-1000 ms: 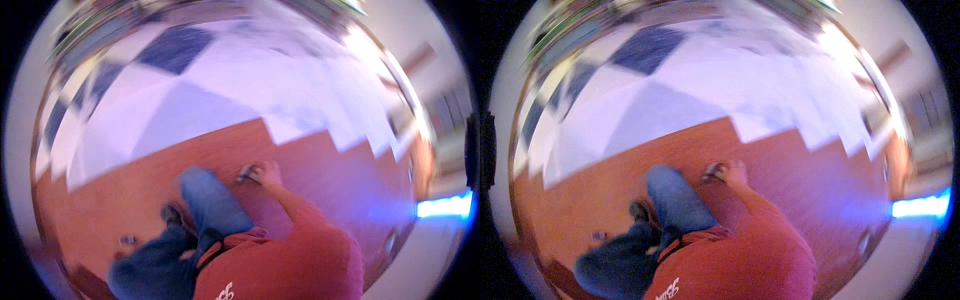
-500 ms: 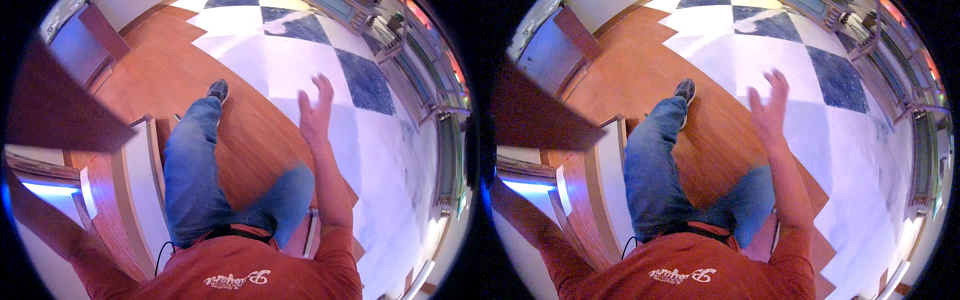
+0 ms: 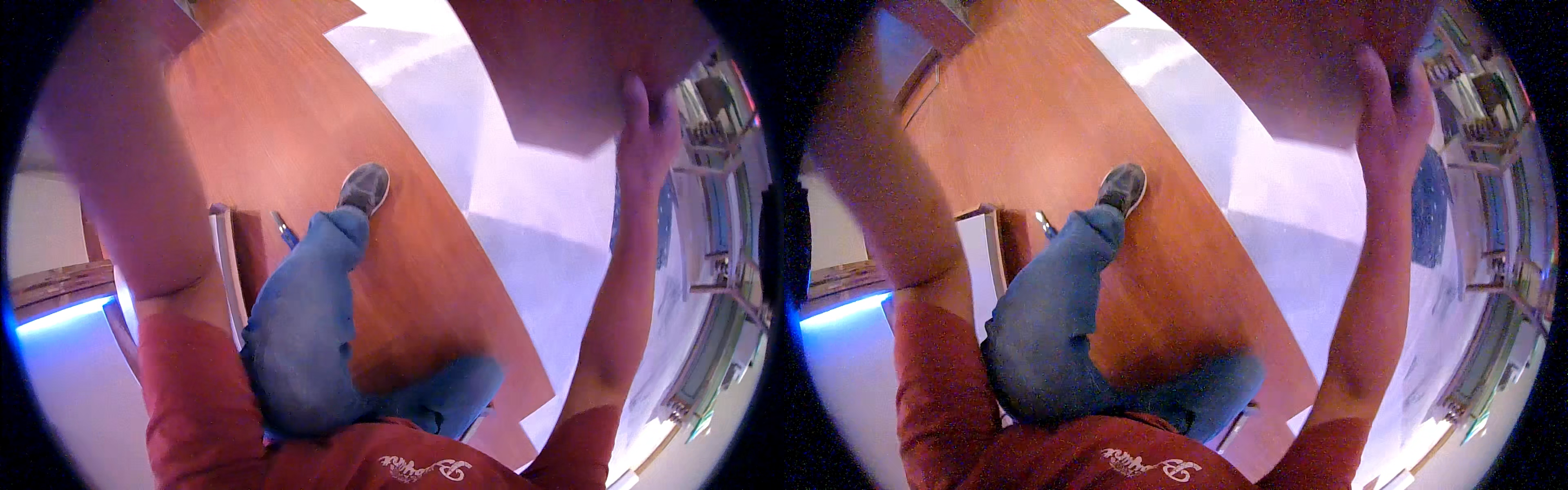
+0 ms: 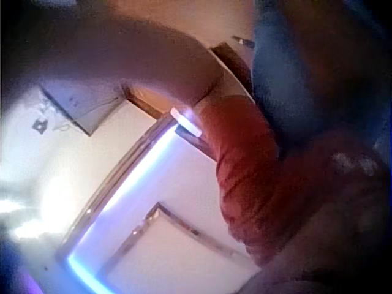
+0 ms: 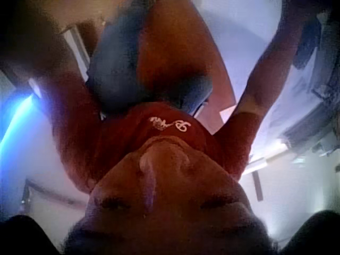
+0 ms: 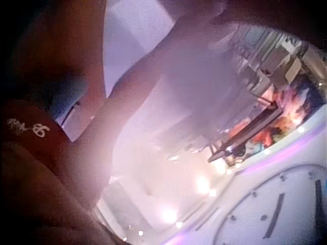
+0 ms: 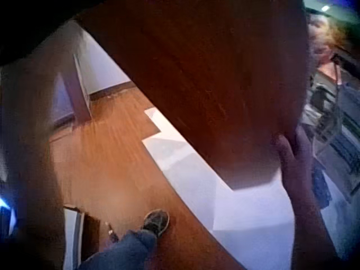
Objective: The person installs laminate flooring by positioning planks against the existing row and tapping them into place with a hammer.
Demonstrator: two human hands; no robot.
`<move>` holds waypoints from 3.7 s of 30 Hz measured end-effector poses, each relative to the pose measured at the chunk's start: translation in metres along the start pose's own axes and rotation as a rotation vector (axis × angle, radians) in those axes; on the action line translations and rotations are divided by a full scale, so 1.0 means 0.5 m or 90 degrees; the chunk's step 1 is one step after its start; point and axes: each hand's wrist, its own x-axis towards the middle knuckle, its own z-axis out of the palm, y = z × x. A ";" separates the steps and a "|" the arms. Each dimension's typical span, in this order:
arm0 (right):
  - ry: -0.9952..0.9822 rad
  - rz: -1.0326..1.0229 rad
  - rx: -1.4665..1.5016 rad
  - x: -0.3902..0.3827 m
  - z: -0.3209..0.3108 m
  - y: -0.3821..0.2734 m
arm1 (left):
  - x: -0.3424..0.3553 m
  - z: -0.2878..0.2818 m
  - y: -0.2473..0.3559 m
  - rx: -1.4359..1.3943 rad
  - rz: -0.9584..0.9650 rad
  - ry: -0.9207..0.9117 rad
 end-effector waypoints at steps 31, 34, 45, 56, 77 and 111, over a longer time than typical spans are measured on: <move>-0.545 0.462 -0.476 -0.349 0.256 0.498 | -0.534 0.357 -0.995 -0.202 -0.914 -0.309; -0.562 0.506 -0.463 -0.337 0.264 0.492 | -0.525 0.343 -0.997 -0.185 -0.922 -0.385; -0.539 0.498 -0.405 -0.349 0.257 0.525 | -0.547 0.352 -1.010 -0.199 -0.940 -0.349; -0.559 0.484 -0.434 -0.363 0.230 0.564 | -0.523 0.359 -1.006 -0.175 -0.947 -0.382; -0.616 0.482 -0.388 -0.316 0.232 0.549 | -0.515 0.359 -1.004 -0.126 -0.951 -0.377; -0.567 0.515 -0.408 -0.240 0.324 0.516 | -0.366 0.315 -1.258 0.548 -0.329 -0.409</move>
